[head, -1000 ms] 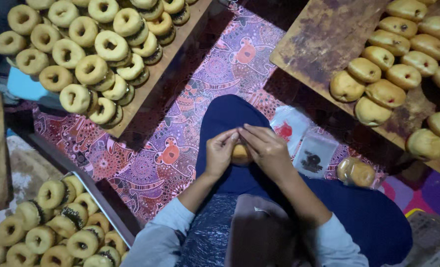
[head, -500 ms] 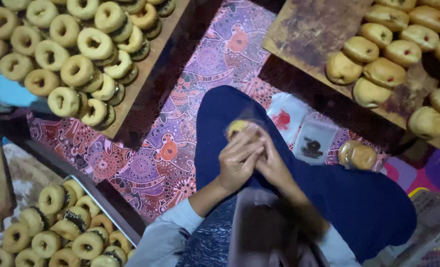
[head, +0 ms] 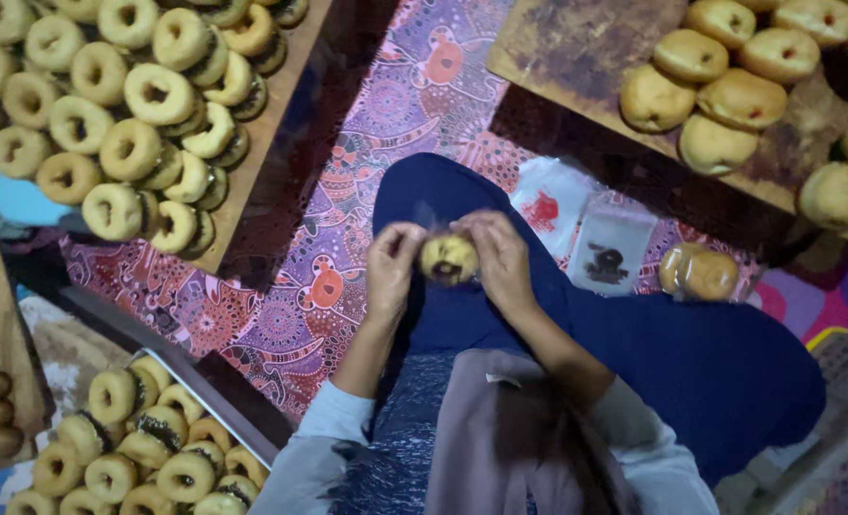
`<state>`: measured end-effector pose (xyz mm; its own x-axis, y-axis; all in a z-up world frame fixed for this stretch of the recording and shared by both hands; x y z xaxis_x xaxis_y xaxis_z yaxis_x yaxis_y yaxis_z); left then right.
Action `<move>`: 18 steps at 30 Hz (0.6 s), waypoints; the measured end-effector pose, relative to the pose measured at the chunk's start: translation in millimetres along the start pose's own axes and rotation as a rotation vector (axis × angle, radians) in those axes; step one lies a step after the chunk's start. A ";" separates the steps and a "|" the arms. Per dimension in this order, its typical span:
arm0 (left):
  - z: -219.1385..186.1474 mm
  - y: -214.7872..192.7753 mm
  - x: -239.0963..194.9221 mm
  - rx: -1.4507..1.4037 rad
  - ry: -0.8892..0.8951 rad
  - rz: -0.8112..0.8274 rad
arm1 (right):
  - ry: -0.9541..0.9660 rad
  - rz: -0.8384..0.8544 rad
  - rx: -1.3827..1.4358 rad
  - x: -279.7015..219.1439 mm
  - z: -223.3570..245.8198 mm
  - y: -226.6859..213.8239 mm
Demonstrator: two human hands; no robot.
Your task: The person sits on the floor and repeatedly picks up small round pastries from a wooden board, places them into clear plastic bags, and sets the filled bags into a nearby crate. The process is repeated continuously throughout the clip.
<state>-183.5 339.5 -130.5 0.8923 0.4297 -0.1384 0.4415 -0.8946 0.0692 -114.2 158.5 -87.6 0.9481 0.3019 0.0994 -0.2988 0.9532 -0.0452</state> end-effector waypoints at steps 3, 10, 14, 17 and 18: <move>-16.9 -3.0 -8.0 -0.154 0.101 -0.140 | -0.217 -0.163 -0.196 3.1 11.5 1.3; -55.7 38.5 -14.5 0.528 0.387 -0.114 | 0.169 -0.140 -0.214 -18.1 -72.2 -18.1; -21.3 127.4 -21.5 0.489 0.397 0.223 | 0.622 -0.248 0.363 -50.3 -148.3 -109.4; 32.1 225.1 -30.1 0.241 0.138 0.472 | 0.439 -0.337 0.067 -65.1 -156.7 -251.9; 53.9 261.6 -33.8 0.026 -0.056 0.554 | 0.706 -0.509 0.106 -77.5 -166.8 -298.0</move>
<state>-103.3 84.4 -160.9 0.9836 -0.1126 -0.1406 -0.0956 -0.9879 0.1223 -80.5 -151.2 -247.6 0.8042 -0.2057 -0.5576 0.2036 0.9768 -0.0667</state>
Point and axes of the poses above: each hand's wrist, its own x-axis towards the middle knuckle, its own y-axis out of the palm, z = x × y, the point moved 4 cm from there along x, towards the middle knuckle
